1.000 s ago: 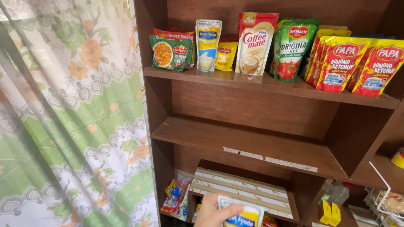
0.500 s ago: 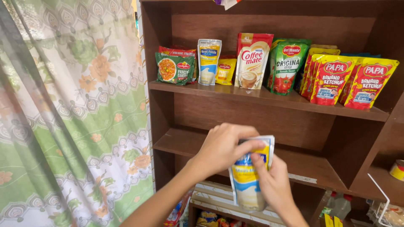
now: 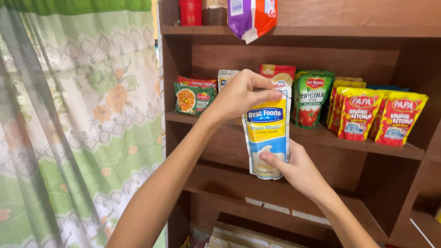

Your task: The person stocks various food items, including ketchup packets, mayonnaise pouches, and instant noodles, onto shelves from cardboard boxes.

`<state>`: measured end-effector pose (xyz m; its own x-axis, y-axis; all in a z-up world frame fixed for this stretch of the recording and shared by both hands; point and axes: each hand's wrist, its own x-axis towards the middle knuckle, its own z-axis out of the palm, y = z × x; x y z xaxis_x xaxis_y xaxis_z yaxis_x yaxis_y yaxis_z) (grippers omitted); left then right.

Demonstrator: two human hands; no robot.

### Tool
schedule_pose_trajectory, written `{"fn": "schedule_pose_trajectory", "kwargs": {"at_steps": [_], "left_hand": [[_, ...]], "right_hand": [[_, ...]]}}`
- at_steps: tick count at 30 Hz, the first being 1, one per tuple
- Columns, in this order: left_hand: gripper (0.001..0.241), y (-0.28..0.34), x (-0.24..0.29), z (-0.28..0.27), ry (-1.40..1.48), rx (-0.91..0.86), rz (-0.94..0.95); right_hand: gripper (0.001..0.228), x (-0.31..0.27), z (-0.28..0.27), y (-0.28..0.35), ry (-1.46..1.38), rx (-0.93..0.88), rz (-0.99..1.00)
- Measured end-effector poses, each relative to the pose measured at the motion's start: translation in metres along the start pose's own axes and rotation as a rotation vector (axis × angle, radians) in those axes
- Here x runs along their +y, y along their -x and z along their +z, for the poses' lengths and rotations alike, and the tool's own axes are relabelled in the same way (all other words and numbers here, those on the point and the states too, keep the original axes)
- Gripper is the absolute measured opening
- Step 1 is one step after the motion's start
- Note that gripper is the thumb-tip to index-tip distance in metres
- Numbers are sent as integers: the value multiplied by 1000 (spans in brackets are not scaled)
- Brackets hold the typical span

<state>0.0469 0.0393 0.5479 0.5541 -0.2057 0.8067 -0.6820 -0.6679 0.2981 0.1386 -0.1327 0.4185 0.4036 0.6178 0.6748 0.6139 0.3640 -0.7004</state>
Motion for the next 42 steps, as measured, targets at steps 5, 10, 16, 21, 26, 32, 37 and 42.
{"fn": "schedule_pose_trajectory", "kwargs": {"at_steps": [5,10,16,21,26,32,37,42], "left_hand": [[30,-36,4,-17,-261,18,-40],[34,-59,7,-33,-614,96,-11],[53,5,-50,-31,-691,564,211],[62,48,-122,-18,-284,362,-190],[67,60,-204,-20,-40,387,-249],[69,64,-244,-19,-110,392,-509],[55,72,-228,-8,-33,616,-429],[35,81,-245,-1,-265,632,-223]], "right_hand": [[47,-19,-23,-42,63,-214,65],[51,-31,-36,-97,304,-294,181],[45,15,-33,-151,222,-227,128],[42,53,-12,-177,233,-168,146],[44,109,9,-214,316,-167,6],[54,144,40,-223,515,-59,34],[57,165,46,-224,510,15,-21],[56,166,47,-228,530,14,-51]]}}
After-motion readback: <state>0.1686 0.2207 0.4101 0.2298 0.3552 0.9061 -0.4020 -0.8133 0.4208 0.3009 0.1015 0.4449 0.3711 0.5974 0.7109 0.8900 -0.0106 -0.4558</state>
